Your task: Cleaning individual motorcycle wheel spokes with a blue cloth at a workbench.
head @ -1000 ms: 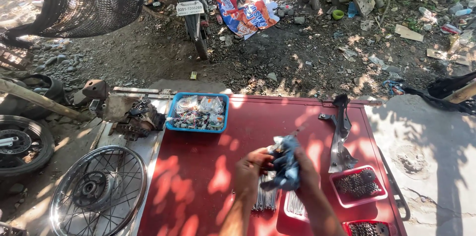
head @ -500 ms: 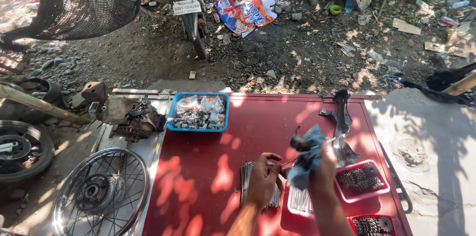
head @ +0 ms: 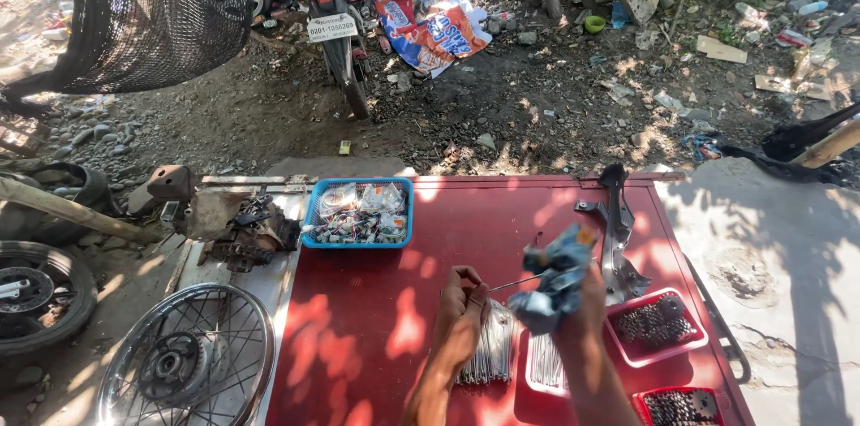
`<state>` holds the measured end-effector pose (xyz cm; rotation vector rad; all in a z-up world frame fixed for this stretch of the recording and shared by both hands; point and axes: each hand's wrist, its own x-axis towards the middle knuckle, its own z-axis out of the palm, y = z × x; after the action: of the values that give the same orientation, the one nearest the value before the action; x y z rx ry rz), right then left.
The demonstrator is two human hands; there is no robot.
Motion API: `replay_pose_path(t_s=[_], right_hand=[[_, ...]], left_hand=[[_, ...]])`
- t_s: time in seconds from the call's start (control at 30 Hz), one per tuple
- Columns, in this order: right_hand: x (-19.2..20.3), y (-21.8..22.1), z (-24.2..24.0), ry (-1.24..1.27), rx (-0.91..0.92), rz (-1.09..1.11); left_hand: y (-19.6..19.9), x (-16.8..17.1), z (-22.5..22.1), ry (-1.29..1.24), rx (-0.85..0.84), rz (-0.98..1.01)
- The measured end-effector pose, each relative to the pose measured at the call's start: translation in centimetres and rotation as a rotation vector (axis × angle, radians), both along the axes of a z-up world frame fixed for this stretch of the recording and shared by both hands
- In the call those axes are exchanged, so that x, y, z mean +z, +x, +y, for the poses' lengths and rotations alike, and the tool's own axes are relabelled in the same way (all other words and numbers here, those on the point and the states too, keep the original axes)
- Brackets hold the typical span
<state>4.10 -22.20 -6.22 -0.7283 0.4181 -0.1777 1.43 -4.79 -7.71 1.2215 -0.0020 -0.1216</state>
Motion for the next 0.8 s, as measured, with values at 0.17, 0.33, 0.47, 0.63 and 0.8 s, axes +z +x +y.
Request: replay_pose_path(t_s=[0.17, 0.33, 0.47, 0.63, 0.8], right_hand=[[-3.0, -2.4, 3.9, -0.267, 0.329, -0.096], [-1.7, -0.5, -1.5, -0.31, 0.186, -0.132], [-0.9, -0.1, -2.7, -0.282, 0.079, 0.044], [0.5, -1.0, -1.0, -0.274, 0.115, 0.053], [0.0, -2.9, 2.5, -0.426, 0.284, -0.145]], left_hand=[[-0.6, 2.8, -1.4, 0.146, -0.026, -0.038], [0.2, 0.0, 0.9, -0.092, -0.042, -0.035], [0.5, 1.8, 4.7, 0.112, 0.102, -0.064], [1.3, 1.1, 3.9, 0.069, 0.139, -0.114], [0.7, -0.8, -0.5, -0.043, 0.016, -0.034]])
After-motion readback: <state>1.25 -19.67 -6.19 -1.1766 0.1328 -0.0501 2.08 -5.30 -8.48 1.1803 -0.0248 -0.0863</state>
